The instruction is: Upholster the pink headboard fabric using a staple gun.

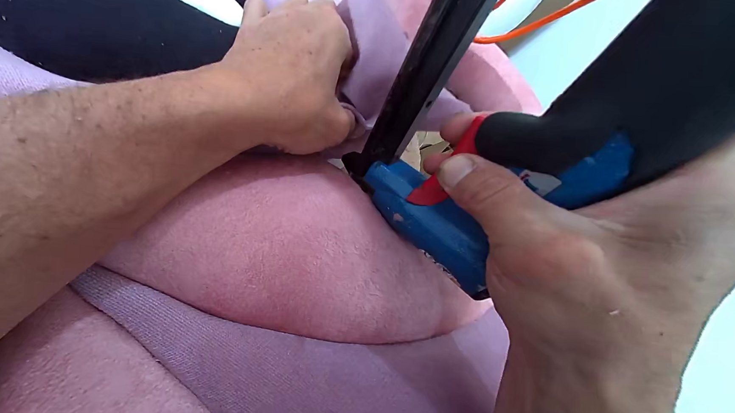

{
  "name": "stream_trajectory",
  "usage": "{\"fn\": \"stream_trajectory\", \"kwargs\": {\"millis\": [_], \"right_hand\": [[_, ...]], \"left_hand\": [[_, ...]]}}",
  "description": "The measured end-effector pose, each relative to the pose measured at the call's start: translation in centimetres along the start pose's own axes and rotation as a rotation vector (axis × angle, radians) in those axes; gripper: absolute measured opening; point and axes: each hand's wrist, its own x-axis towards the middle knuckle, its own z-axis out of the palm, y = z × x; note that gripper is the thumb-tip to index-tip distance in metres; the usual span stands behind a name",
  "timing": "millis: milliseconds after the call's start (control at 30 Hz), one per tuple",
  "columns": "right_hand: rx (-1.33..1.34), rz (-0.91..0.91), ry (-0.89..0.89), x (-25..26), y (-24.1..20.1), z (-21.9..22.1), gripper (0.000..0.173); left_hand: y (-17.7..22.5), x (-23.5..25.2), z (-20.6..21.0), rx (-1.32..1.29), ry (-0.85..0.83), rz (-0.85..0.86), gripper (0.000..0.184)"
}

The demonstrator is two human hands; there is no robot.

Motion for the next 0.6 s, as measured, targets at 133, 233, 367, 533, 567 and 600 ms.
{"fn": "stream_trajectory", "kwargs": {"millis": [133, 233, 367, 533, 567, 600], "right_hand": [[-0.107, -0.062, 0.012, 0.39, -0.32, 0.75, 0.058], [-0.123, -0.065, -0.002, 0.43, -0.38, 0.86, 0.058], [-0.06, -0.021, -0.013, 0.26, -0.44, 0.96, 0.062], [-0.037, -0.024, -0.001, 0.29, -0.49, 1.17, 0.061], [-0.053, -0.023, 0.006, 0.27, -0.52, 1.18, 0.06], [-0.079, -0.016, 0.011, 0.17, -0.55, 1.11, 0.061]], "left_hand": [[0.04, -0.13, -0.19, -0.015, -0.003, -0.021, 0.038], [0.09, -0.18, -0.2, -0.017, -0.005, -0.031, 0.035], [0.21, -0.25, -0.3, -0.02, -0.012, -0.037, 0.037], [0.35, -0.26, -0.35, -0.034, -0.012, -0.045, 0.034], [0.37, -0.27, -0.34, -0.034, -0.012, -0.048, 0.034], [0.41, -0.29, -0.35, -0.034, -0.011, -0.048, 0.033]]}}
